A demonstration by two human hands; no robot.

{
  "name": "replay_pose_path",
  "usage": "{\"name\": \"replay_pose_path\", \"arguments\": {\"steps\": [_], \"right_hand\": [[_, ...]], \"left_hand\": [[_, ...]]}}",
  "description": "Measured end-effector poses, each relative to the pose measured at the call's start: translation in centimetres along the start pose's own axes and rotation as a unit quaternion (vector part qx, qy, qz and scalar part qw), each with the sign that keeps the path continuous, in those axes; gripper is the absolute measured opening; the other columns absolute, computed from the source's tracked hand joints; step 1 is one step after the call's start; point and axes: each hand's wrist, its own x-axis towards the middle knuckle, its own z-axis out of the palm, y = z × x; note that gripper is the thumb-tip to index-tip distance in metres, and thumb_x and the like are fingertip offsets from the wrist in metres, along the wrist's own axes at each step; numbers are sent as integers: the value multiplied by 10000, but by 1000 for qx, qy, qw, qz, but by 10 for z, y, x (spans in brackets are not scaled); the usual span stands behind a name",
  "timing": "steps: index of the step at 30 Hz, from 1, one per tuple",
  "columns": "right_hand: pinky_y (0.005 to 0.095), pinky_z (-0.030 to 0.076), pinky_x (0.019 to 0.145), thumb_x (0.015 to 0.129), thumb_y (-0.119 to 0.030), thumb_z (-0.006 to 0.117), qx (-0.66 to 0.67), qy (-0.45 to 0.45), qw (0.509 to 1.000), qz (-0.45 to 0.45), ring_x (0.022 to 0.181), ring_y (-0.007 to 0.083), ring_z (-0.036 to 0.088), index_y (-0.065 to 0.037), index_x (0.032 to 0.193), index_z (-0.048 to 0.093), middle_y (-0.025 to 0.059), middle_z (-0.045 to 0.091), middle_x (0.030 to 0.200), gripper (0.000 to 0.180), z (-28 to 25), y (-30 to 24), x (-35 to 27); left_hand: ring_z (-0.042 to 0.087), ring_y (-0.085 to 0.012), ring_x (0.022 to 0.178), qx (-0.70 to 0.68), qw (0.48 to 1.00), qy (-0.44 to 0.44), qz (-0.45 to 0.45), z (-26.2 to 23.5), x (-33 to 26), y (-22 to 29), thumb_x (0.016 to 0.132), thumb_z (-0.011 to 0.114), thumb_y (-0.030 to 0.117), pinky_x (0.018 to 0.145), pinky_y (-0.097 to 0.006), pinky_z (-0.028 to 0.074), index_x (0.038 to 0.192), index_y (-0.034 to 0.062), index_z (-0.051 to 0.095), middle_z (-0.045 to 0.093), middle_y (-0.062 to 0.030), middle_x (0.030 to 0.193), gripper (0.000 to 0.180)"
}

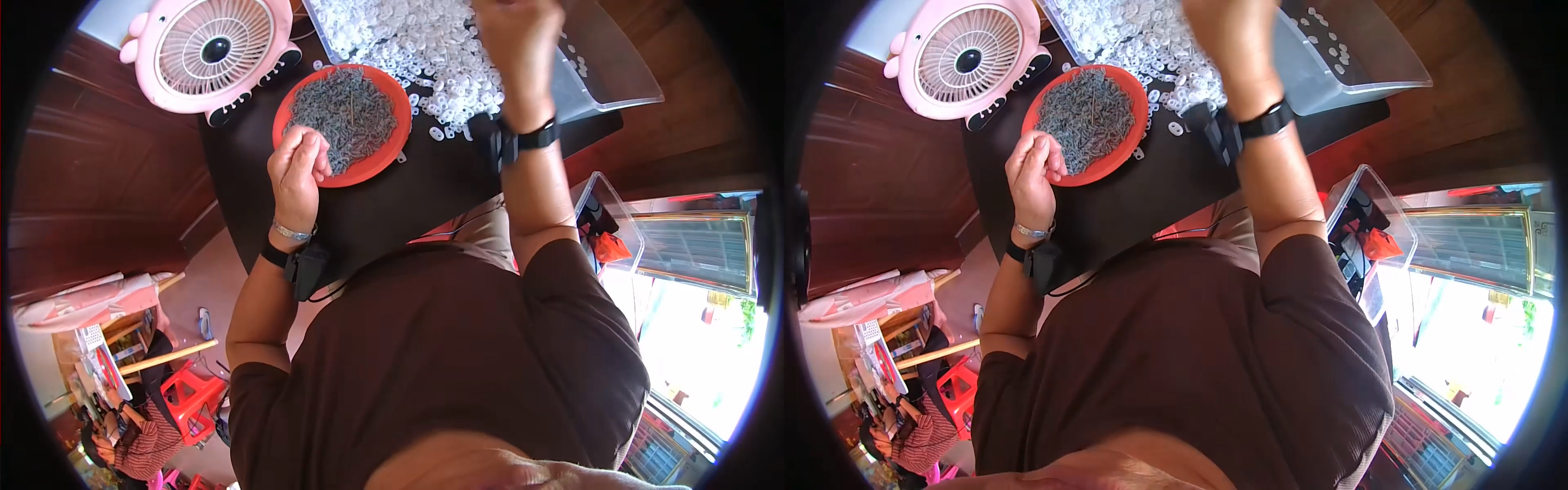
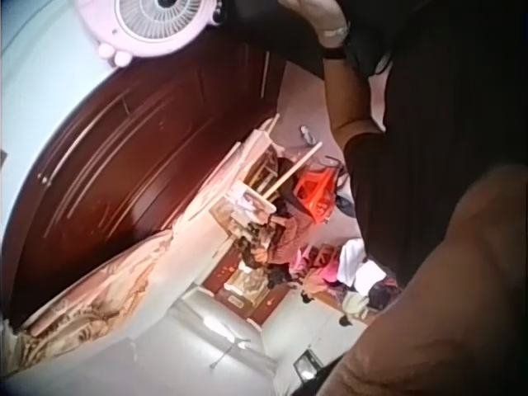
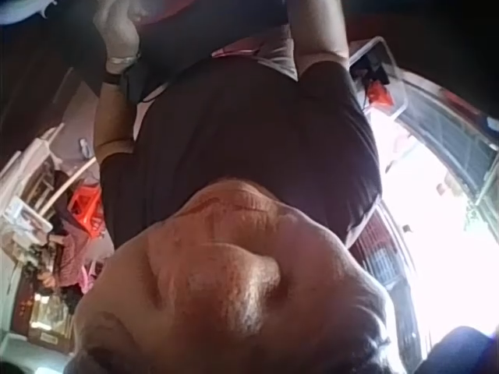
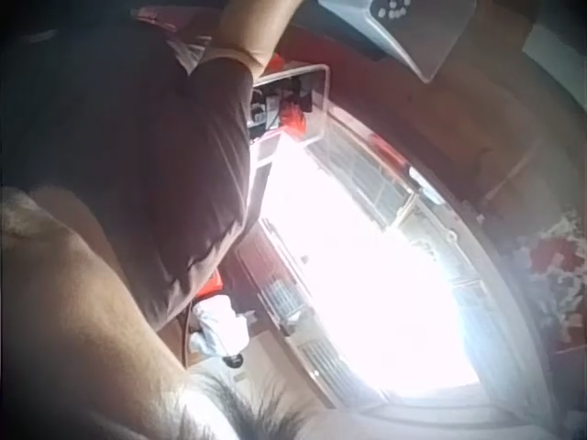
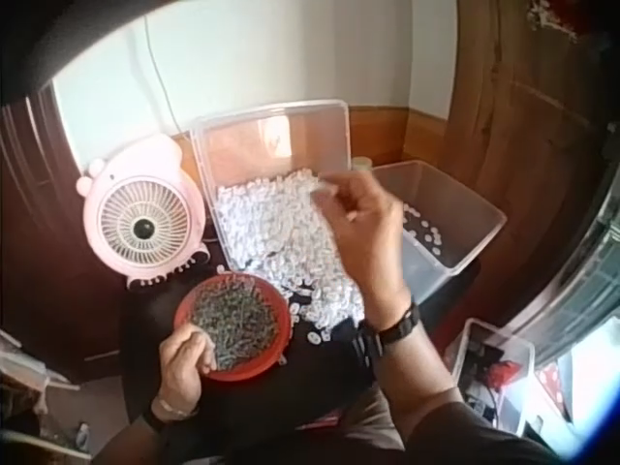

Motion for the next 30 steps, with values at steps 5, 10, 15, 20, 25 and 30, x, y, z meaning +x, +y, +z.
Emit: {"name": "replay_pose_path", "arguments": {"steps": [5,10,15,20,25,30], "right_hand": [[377,478,792,750,-70,656,-243,109,950,-165,886,307,606,-25,936,659,149,641,979,192,-14,34,21],[345,495,705,790,-195,657,-119,-323,937,-51,768,266,629,-54,868,679,119,664,835,163,23,78,-28],[388,493,691,720,-246,608,-163,-416,895,8,757,297,632,-126,845,698,99,668,781,196,33,108,-52],[376,494,675,717,-281,628,-198,-470,860,12,745,270,633,-96,834,679,100,665,781,225,37,115,-56],[419,496,686,711,-233,585,-234,-437,868,-34,788,315,625,-114,797,669,110,656,788,170,50,113,-66],[430,495,685,729,-188,558,-274,-430,859,-46,793,325,626,-111,816,655,115,655,790,152,53,116,-69]], "left_hand": [[436,-53,526,18,1000,-8,-6,-1,4,-2,934,477,174,472,-198,341,779,21,537,464,14,628,226],[448,-47,532,51,998,-2,-26,-6,3,-6,922,490,148,475,-193,339,781,19,539,487,12,644,198],[450,-46,537,62,997,-35,-35,-2,7,-8,912,498,132,488,-193,342,788,15,544,496,11,634,177],[449,-45,544,101,994,-36,-37,1,7,-11,899,508,136,502,-203,346,786,10,559,506,9,597,176],[465,-53,553,119,991,-42,-45,1,7,-8,907,494,141,510,-198,358,789,11,559,510,3,623,188],[448,-45,543,109,992,-34,-49,1,8,-7,900,506,139,506,-200,346,778,8,558,505,9,599,187]]}}
